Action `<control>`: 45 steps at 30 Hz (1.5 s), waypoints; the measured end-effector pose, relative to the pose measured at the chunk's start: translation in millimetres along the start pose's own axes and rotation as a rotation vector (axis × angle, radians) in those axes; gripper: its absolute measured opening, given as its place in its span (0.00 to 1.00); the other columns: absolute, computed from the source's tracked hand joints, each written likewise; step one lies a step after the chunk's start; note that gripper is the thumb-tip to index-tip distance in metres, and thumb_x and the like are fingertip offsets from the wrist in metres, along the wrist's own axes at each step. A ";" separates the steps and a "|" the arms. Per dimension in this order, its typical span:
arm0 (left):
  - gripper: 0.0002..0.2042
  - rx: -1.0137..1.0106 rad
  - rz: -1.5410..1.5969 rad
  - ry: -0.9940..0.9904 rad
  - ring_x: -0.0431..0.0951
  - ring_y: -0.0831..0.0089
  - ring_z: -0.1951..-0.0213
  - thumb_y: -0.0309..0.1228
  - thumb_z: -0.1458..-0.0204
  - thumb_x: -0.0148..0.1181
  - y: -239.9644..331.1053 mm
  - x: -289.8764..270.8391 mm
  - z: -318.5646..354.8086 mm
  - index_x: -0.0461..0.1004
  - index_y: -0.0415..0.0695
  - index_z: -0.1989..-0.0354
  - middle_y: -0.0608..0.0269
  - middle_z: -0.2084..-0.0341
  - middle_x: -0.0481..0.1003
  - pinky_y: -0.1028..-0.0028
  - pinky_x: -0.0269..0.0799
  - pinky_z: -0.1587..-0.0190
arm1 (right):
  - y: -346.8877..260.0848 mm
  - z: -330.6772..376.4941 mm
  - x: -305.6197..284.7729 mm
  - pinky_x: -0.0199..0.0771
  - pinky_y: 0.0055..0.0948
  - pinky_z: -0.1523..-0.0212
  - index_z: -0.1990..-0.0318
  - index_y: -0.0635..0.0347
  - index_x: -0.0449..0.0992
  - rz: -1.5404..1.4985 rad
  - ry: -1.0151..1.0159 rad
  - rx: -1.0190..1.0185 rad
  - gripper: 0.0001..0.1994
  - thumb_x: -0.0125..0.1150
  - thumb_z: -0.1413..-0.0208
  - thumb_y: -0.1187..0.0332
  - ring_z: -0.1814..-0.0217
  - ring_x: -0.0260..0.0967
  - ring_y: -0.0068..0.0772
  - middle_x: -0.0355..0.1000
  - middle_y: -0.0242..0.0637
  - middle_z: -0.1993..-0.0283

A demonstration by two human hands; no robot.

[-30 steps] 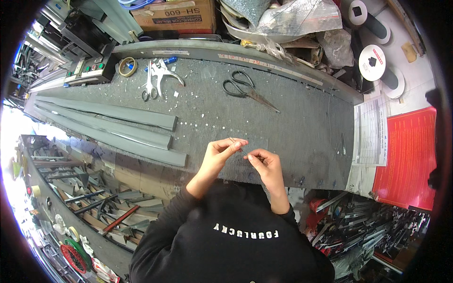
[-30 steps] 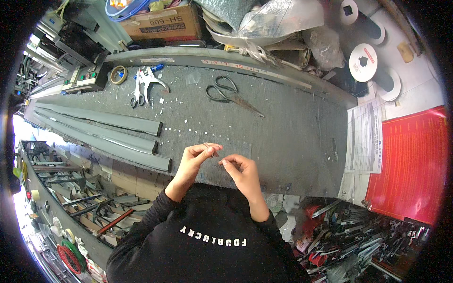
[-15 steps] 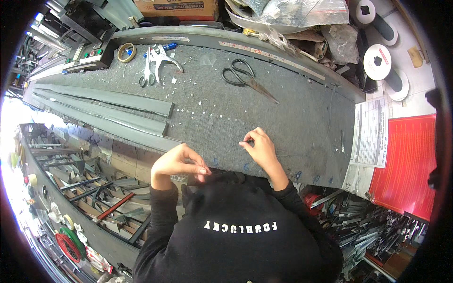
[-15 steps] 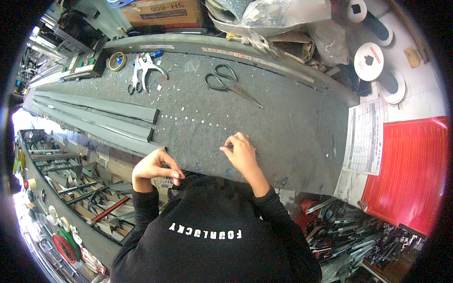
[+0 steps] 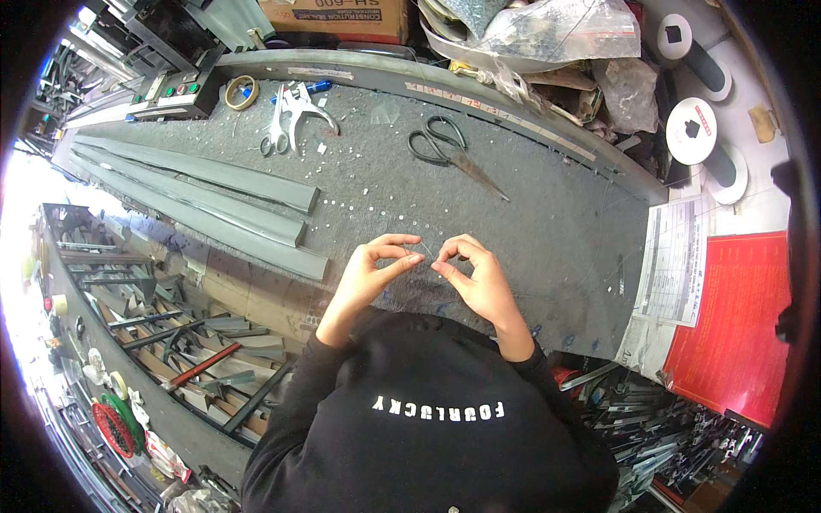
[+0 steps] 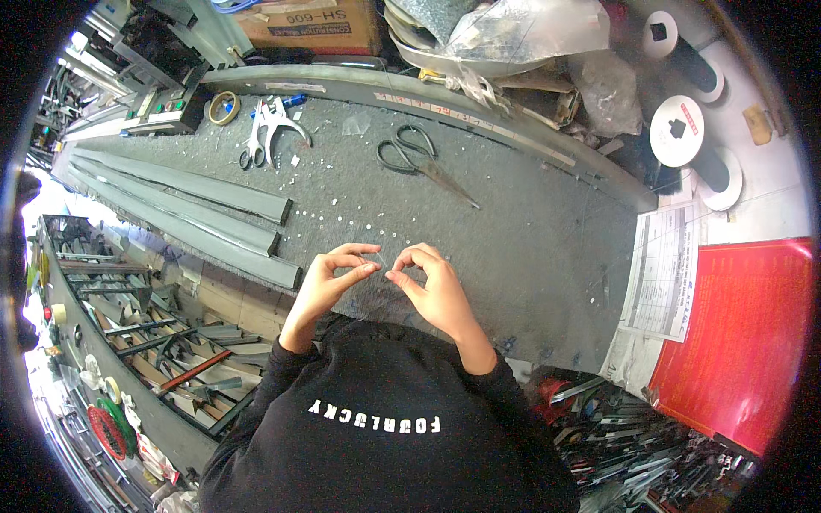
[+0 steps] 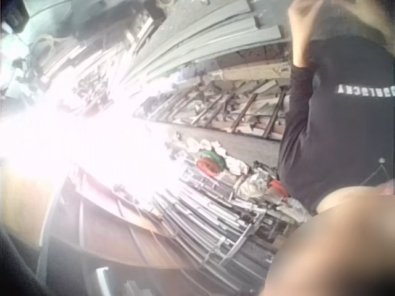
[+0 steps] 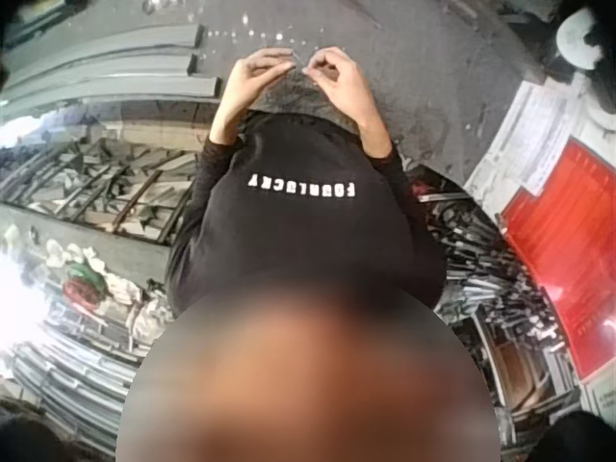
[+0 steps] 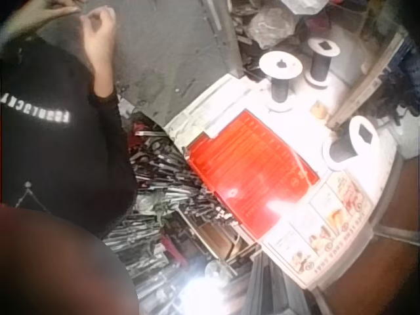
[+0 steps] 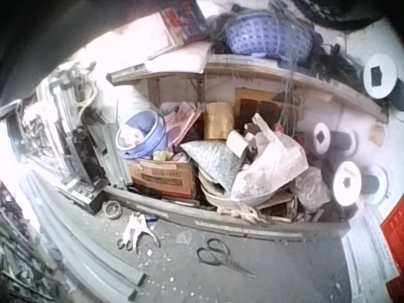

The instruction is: The person measures and cuts a long black cable into short segments using scissors. They repeatedly measure the cable against a metal bar, cut it, and place the cut pieces into a yellow bowl. The person also handles a metal bar and a yellow bowl during the task.

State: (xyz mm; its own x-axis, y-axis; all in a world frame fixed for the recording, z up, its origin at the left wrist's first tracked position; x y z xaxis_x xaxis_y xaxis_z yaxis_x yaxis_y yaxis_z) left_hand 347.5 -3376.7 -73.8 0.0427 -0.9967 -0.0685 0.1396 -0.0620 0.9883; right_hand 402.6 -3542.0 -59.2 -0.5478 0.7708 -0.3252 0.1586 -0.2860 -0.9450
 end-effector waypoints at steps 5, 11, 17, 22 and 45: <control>0.06 0.034 0.202 -0.065 0.74 0.71 0.55 0.30 0.49 0.63 2.2 14.8 -1.5 0.82 0.41 0.68 0.55 0.49 0.73 0.69 0.67 0.49 | -16.4 0.3 -2.0 0.65 0.32 0.54 0.68 0.63 0.75 -0.028 -0.113 0.039 0.09 0.67 0.51 0.68 0.58 0.69 0.33 0.73 0.36 0.67; 0.05 0.037 0.363 -0.106 0.73 0.68 0.53 0.30 0.49 0.63 -2.8 24.5 5.3 0.82 0.42 0.69 0.52 0.48 0.72 0.66 0.68 0.48 | -9.1 4.0 2.8 0.64 0.32 0.51 0.69 0.63 0.76 -0.045 -0.151 0.056 0.09 0.68 0.52 0.68 0.57 0.68 0.33 0.74 0.36 0.66; 0.06 0.050 0.432 -0.128 0.71 0.63 0.47 0.30 0.49 0.63 -5.9 33.3 10.2 0.81 0.42 0.70 0.52 0.48 0.71 0.63 0.66 0.46 | -4.1 6.3 8.0 0.64 0.30 0.50 0.66 0.61 0.77 -0.091 -0.225 0.108 0.09 0.69 0.52 0.69 0.54 0.69 0.30 0.75 0.35 0.64; 0.07 0.180 0.303 -0.008 0.67 0.61 0.43 0.30 0.47 0.62 2.5 33.2 14.6 0.80 0.40 0.72 0.51 0.49 0.71 0.59 0.61 0.41 | -11.1 10.4 23.7 0.66 0.27 0.55 0.61 0.62 0.76 -0.641 -0.179 0.147 0.10 0.66 0.47 0.67 0.60 0.68 0.24 0.74 0.30 0.66; 0.09 0.300 0.449 0.852 0.55 0.87 0.83 0.40 0.38 0.50 -44.2 -203.1 118.2 0.67 0.49 0.64 0.75 0.84 0.61 0.84 0.50 0.81 | -27.3 177.2 -201.1 0.63 0.24 0.77 0.76 0.67 0.71 -0.368 0.232 -0.524 0.15 0.67 0.53 0.64 0.77 0.64 0.27 0.67 0.37 0.76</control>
State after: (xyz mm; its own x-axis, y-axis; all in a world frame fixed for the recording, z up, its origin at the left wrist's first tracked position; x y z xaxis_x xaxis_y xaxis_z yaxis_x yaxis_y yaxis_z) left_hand 215.7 -3177.6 -87.4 0.7392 -0.5695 0.3594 -0.3127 0.1823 0.9322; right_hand 362.8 -3790.0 38.1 -0.4608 0.8841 0.0770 0.4050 0.2867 -0.8682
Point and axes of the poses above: each hand's wrist, its own z-axis away from the middle knuckle, its own x-axis out of the palm, y = z × x, the point moved 7 cm from there along -z, towards the middle knuckle
